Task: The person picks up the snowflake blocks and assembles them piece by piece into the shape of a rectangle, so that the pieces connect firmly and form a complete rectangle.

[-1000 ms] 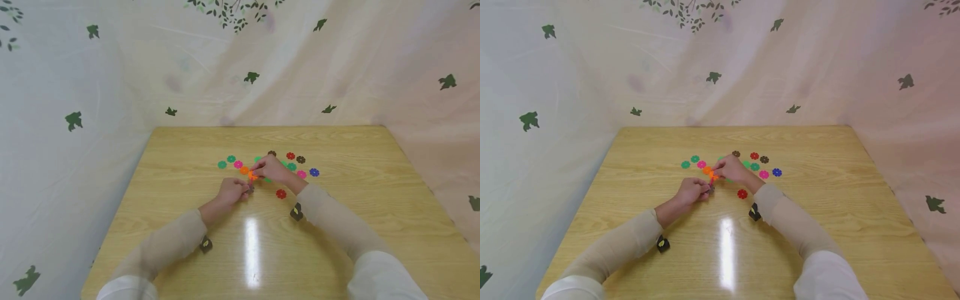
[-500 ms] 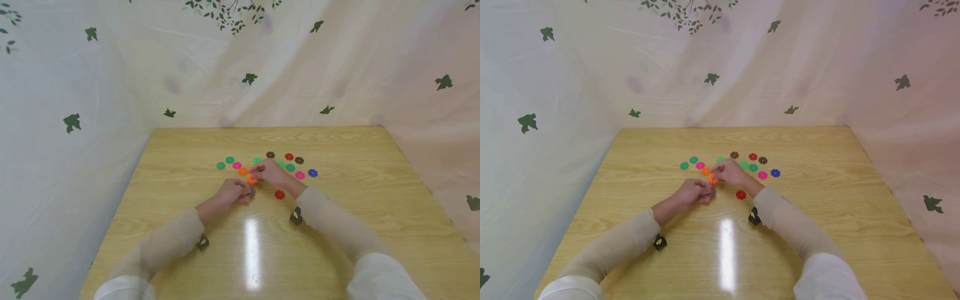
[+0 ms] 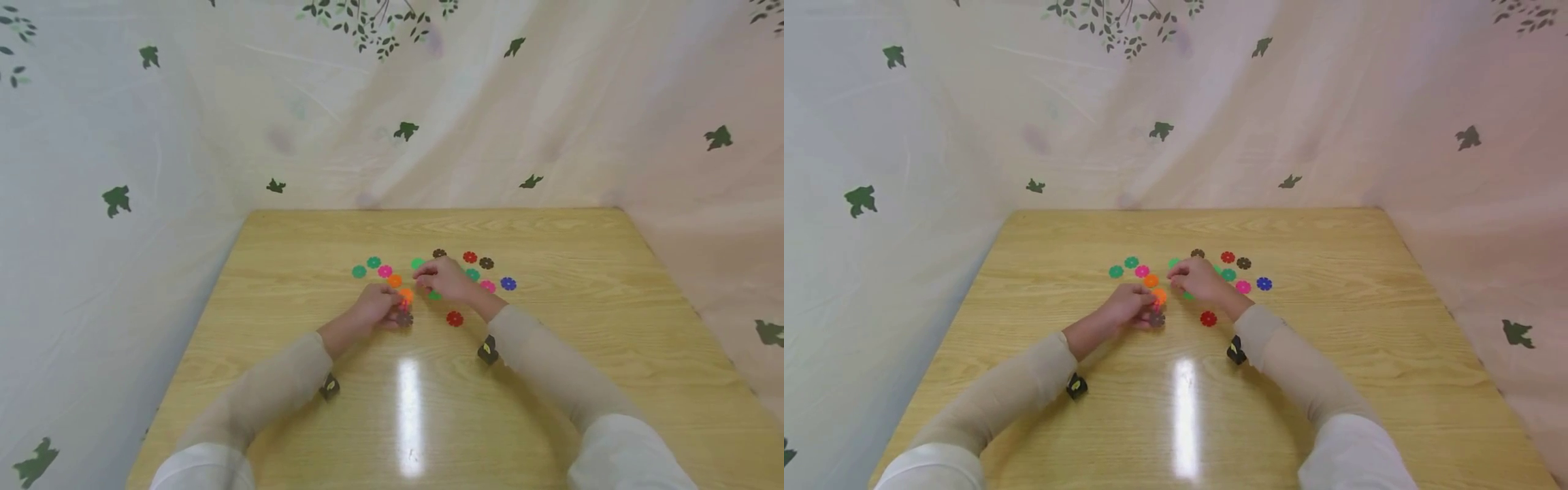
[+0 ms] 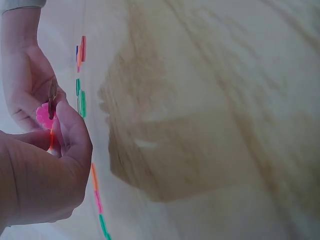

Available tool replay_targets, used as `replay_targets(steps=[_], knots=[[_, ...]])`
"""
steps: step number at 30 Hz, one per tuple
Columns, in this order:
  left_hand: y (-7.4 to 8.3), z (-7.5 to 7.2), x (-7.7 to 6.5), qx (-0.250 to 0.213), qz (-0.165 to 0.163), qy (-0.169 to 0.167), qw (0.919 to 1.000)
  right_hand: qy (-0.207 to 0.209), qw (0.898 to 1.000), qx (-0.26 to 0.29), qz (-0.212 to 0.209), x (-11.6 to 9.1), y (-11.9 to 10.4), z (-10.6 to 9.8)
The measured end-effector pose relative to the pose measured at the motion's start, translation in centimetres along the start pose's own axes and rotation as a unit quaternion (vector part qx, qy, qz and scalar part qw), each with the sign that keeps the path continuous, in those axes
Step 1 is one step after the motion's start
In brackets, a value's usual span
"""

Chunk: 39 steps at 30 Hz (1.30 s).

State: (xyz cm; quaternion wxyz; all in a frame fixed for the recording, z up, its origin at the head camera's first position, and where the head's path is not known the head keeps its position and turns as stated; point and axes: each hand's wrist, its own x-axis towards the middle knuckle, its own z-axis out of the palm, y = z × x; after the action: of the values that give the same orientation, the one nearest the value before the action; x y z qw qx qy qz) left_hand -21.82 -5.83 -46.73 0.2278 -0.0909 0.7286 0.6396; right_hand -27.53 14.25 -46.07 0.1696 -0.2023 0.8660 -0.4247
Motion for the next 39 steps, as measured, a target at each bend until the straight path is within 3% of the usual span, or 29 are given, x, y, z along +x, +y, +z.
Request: replay_targets(steps=[2, 5, 8, 13, 15, 19, 27, 39], knots=[[0.1, -0.1, 0.0, 0.000, -0.003, 0.000, 1.0000, -0.001, 0.997, -0.073, 0.002, -0.1, 0.2, -0.8], [0.1, -0.2, 0.0, -0.005, 0.001, -0.001, 1.0000, -0.035, 0.985, -0.167, 0.001, -0.3, 0.6, -1.5], [0.1, -0.2, 0.2, -0.011, 0.005, -0.003, 0.9999, -0.066, 0.971, -0.230, 0.001, -0.4, 0.8, -1.6], [0.1, -0.3, 0.3, -0.015, 0.004, -0.008, 0.9998, -0.065, 0.956, -0.285, -0.007, -0.6, 0.6, -1.2], [0.1, -0.4, 0.2, -0.015, 0.006, -0.009, 0.9998, -0.062, 0.957, -0.284, -0.010, -0.6, 0.4, -1.1], [0.0, -0.5, 0.2, -0.011, 0.011, -0.015, 0.9998, -0.052, 0.967, -0.247, -0.019, -0.3, 0.2, -0.7], [-0.1, -0.6, 0.1, -0.010, 0.009, -0.029, 0.9995, -0.010, 0.990, -0.126, -0.067, 0.1, -0.7, 0.0], [-0.3, -0.4, -0.1, 0.008, 0.023, -0.048, 0.9985, -0.013, 0.990, -0.082, -0.114, 0.2, -0.9, 0.4]])
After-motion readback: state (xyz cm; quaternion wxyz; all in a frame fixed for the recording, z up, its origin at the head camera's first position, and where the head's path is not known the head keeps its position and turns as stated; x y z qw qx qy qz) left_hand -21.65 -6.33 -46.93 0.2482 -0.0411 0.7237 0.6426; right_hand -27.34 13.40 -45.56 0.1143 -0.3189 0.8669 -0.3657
